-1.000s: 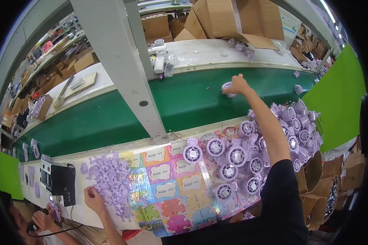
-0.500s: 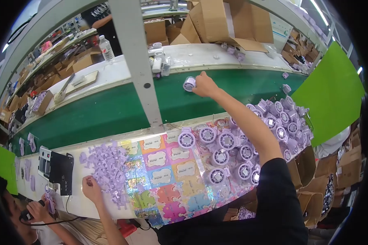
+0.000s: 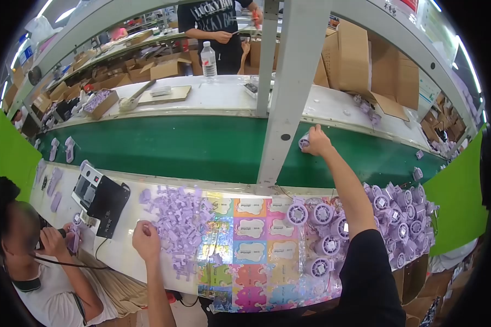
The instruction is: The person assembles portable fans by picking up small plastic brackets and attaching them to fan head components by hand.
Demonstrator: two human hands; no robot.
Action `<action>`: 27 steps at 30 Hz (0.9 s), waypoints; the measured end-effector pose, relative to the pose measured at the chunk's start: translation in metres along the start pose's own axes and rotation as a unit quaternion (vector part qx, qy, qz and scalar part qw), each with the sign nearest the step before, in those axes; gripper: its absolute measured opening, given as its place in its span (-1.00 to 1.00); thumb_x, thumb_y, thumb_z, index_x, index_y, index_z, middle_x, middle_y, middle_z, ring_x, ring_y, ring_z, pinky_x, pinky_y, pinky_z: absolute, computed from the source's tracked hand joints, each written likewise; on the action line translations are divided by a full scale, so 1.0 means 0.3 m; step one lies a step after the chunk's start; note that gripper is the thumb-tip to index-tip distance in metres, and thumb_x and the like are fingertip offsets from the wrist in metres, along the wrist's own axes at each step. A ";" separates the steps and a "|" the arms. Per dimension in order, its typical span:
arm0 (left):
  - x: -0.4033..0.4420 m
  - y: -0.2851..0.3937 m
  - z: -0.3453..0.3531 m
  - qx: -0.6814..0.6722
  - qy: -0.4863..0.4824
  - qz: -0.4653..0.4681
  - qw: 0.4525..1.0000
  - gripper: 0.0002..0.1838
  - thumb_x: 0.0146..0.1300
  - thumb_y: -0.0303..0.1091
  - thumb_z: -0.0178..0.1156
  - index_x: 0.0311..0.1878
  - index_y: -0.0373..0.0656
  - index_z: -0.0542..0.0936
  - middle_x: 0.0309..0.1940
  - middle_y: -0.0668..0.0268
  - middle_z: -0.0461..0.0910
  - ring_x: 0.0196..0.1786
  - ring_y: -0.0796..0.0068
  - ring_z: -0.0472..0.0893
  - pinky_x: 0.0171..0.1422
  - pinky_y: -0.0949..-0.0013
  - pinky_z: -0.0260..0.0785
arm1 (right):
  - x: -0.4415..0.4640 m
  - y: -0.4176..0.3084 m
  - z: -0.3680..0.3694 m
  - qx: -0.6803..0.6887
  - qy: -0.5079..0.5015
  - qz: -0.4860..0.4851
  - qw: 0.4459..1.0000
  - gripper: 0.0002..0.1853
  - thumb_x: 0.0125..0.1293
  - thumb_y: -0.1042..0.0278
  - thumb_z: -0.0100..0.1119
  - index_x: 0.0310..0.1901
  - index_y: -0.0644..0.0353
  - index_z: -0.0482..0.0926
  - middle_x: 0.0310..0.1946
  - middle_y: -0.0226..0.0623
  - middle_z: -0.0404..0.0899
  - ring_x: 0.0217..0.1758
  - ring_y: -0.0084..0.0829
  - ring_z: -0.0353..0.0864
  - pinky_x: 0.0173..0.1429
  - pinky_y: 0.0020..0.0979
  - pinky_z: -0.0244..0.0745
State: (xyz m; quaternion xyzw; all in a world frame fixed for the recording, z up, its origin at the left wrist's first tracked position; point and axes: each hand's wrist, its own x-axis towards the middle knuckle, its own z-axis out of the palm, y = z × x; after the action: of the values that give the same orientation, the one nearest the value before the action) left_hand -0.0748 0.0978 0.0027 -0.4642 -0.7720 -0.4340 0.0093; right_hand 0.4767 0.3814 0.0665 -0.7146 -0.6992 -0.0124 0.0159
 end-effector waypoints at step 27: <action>-0.178 0.358 -0.100 -0.267 -0.156 0.115 0.944 -0.74 0.25 -0.46 0.26 0.02 -0.20 0.61 -0.11 0.30 0.60 -0.13 0.43 0.57 -0.02 0.35 0.44 | -0.980 -0.384 -0.461 0.264 -0.055 -0.362 0.892 -0.23 -0.02 0.14 0.61 0.13 0.34 0.38 0.07 -0.01 0.39 0.10 0.03 0.54 0.10 -0.11 0.53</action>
State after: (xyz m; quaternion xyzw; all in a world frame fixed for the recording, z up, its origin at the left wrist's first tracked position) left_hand 0.0217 0.0603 0.0700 -0.5970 -0.5610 -0.5424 -0.1863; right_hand 0.3557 0.0845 0.1934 -0.3813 -0.8867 0.2072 0.1593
